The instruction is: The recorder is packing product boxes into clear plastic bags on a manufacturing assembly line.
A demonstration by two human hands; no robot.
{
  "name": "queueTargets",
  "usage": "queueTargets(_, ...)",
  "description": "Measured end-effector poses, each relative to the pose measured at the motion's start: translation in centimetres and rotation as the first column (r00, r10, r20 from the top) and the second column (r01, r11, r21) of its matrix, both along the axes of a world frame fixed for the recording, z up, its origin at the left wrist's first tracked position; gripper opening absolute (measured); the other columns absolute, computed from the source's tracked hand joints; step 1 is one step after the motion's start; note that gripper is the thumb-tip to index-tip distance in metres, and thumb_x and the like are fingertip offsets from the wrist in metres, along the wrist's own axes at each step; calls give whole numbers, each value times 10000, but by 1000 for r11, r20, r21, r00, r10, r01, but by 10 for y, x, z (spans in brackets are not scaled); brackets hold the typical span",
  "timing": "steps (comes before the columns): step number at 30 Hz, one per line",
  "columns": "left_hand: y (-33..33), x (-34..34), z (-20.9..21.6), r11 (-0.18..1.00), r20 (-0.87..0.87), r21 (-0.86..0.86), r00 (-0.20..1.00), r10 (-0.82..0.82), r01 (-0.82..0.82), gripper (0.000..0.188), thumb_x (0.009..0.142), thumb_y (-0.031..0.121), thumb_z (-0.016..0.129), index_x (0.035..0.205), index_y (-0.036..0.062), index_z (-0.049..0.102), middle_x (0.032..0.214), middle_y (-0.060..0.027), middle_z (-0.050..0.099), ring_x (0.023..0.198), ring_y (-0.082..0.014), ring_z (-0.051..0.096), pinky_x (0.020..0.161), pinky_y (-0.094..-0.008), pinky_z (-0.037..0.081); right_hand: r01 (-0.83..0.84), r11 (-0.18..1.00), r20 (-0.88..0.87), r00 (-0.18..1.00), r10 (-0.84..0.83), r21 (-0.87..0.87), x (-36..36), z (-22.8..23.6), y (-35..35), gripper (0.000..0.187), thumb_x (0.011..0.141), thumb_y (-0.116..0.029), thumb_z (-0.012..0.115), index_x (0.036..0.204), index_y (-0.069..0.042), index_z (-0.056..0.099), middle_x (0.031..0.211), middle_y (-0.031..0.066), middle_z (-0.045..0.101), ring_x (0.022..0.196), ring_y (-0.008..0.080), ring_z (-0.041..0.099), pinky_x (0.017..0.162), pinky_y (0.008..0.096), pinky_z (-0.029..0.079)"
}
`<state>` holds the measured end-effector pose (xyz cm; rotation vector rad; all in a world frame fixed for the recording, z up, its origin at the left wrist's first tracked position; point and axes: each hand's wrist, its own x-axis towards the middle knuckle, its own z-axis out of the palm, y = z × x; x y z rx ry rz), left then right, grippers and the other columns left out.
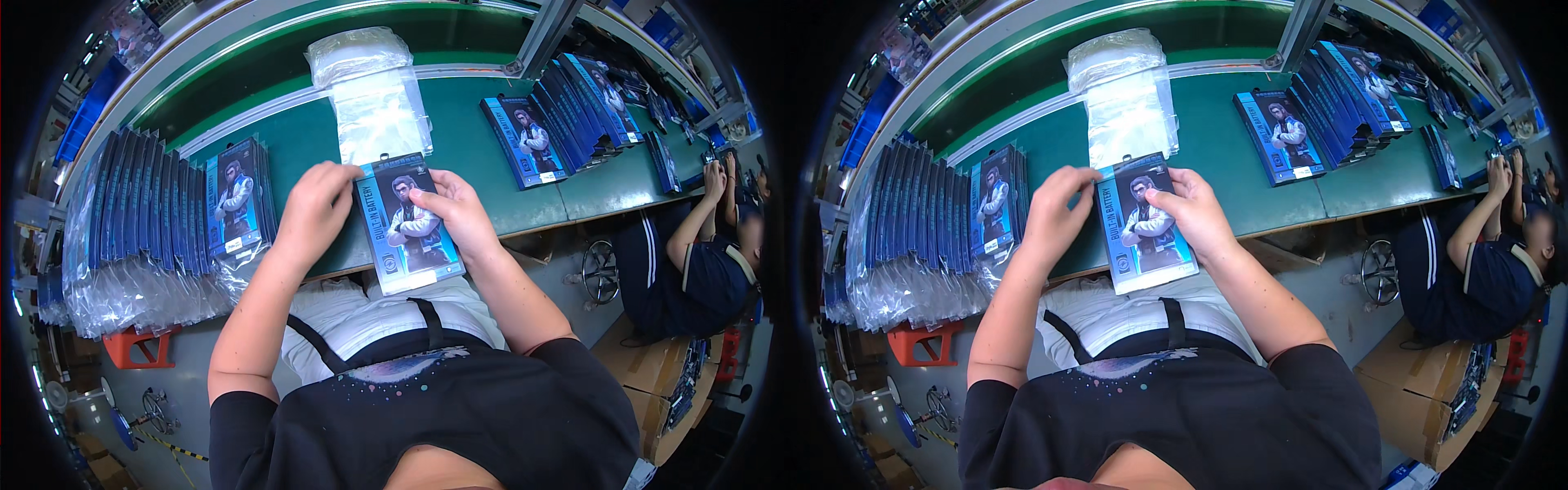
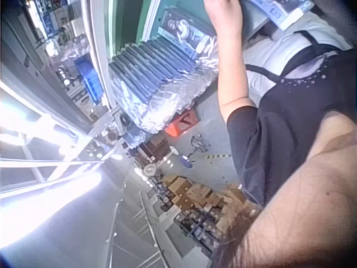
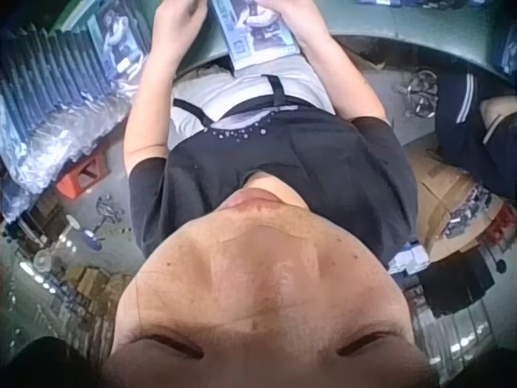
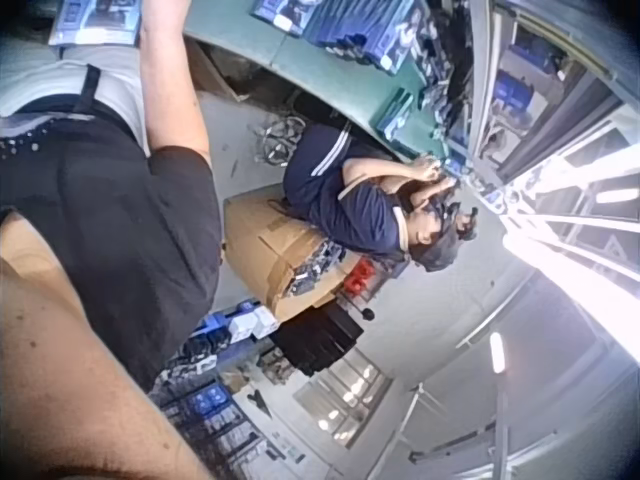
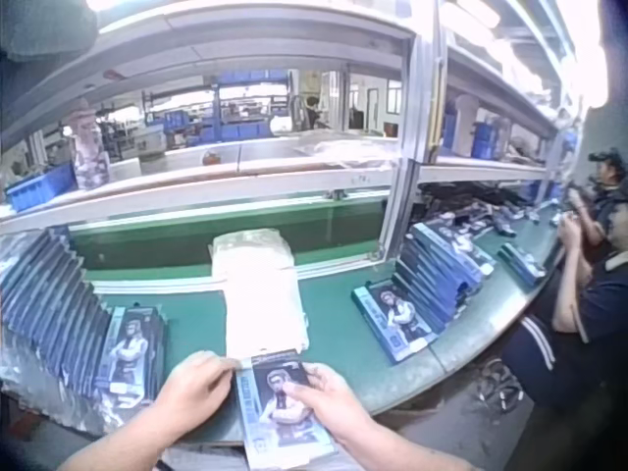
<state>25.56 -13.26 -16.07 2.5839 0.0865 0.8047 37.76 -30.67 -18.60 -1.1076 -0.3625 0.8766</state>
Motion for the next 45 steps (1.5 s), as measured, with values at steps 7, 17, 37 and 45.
queueTargets(7, -25, -14, -14, 250, -44, -965, 988, 150, -81, 388, 935, 165, 583, 1242, -52, 483, 985, -96, 640, 879, -145, 620, 796, -299, 512, 83, 995, -85, 993, -79, 50, -15, 8, -6, 231, 829, -136, 729, 775, -43, 524, 775, 64, 636, 673, 75, 589, 586, 223, 486)
queueTargets(17, -5, -6, 14, -480, 124, -866, 991, 56, 136, 379, 905, 225, 612, 1165, -44, 554, 1083, -161, 641, 973, -255, 643, 879, -381, 519, -382, 908, 548, 729, 411, -173, -8, 21, -11, 1105, 668, -119, 844, 1486, -1, 111, 1305, 178, 475, 1168, 200, 502, 979, 323, 408)
queueTargets(37, -57, -17, 41, -288, 334, -936, 776, -536, 204, 501, 985, 356, 471, 1313, -20, 418, 1246, -156, 553, 1118, -266, 570, 958, -425, 483, 259, 804, 655, 473, -589, 535, -11, 78, -22, 236, 829, 144, 429, 878, 23, 625, 834, 101, 636, 710, 140, 592, 655, 271, 480)
queueTargets(45, -56, -21, 32, -465, 204, -885, 881, -426, -20, 507, 960, 259, 491, 1405, 42, 381, 1140, -139, 606, 926, -123, 615, 778, -272, 505, -363, 930, 978, 167, 126, -58, -54, 66, -9, 269, 692, 20, 616, 940, -75, 658, 832, 93, 616, 739, 274, 607, 638, 373, 486)
